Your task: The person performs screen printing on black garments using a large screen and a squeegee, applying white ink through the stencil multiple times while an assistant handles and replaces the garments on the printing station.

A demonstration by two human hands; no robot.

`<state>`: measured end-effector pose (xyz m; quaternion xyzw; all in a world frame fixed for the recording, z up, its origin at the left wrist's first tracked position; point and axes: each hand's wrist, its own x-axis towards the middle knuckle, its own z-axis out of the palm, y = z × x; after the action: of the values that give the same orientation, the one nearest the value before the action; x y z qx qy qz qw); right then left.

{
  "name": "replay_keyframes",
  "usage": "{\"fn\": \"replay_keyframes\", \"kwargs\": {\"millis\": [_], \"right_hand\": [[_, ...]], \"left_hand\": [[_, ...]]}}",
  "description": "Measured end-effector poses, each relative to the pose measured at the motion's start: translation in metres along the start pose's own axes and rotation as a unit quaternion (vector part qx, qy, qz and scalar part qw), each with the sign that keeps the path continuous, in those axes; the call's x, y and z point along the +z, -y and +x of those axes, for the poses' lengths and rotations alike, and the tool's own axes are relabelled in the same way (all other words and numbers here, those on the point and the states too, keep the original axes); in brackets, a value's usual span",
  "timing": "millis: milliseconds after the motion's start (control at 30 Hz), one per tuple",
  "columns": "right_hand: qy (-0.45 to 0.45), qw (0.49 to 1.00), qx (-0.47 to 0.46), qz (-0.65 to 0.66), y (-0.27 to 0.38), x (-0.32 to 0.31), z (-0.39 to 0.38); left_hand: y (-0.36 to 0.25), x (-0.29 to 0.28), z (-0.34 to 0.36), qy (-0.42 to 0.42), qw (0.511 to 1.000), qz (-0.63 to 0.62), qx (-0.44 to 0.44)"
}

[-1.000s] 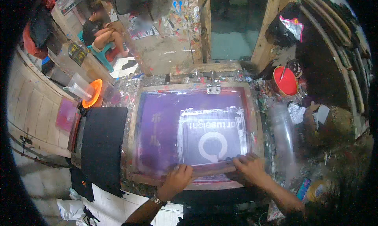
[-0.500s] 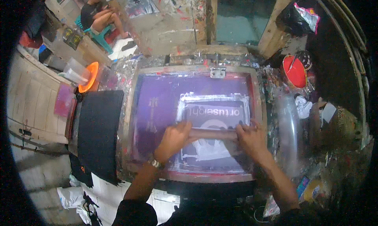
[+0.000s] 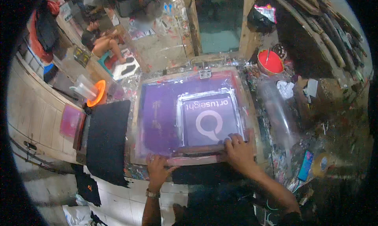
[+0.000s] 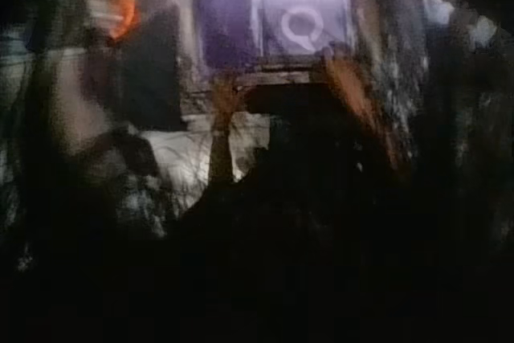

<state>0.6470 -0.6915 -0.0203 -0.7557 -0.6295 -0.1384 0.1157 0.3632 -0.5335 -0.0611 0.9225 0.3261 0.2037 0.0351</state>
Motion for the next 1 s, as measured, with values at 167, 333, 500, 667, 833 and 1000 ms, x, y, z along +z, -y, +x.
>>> {"fn": "replay_keyframes", "kwargs": {"millis": [167, 333, 500, 667, 833, 1000], "right_hand": [[-0.051, 0.994, 0.051, 0.084, 0.038, -0.016, 0.006], [-0.213, 0.977, -0.006, 0.026, 0.02, -0.064, 0.047], [-0.312, 0.948, -0.056, 0.002, -0.022, -0.14, 0.176], [-0.114, 0.993, 0.033, 0.005, -0.045, -0.21, 0.27], [-0.087, 0.995, 0.025, 0.037, -0.055, -0.227, 0.298], [-0.004, 0.997, 0.044, 0.066, -0.069, -0.241, 0.315]], "left_hand": [[0.006, -0.015, 0.0, -0.033, 0.999, 0.032, 0.002], [-0.007, -0.093, 0.055, -0.125, 0.986, 0.102, 0.036], [-0.01, -0.132, 0.141, -0.375, 0.926, 0.046, -0.017], [-0.03, -0.012, 0.24, -0.279, 0.953, 0.029, 0.117], [0.028, 0.086, 0.281, -0.022, 0.999, 0.021, 0.023], [0.047, 0.098, 0.293, -0.082, 0.984, -0.152, 0.031]]}}
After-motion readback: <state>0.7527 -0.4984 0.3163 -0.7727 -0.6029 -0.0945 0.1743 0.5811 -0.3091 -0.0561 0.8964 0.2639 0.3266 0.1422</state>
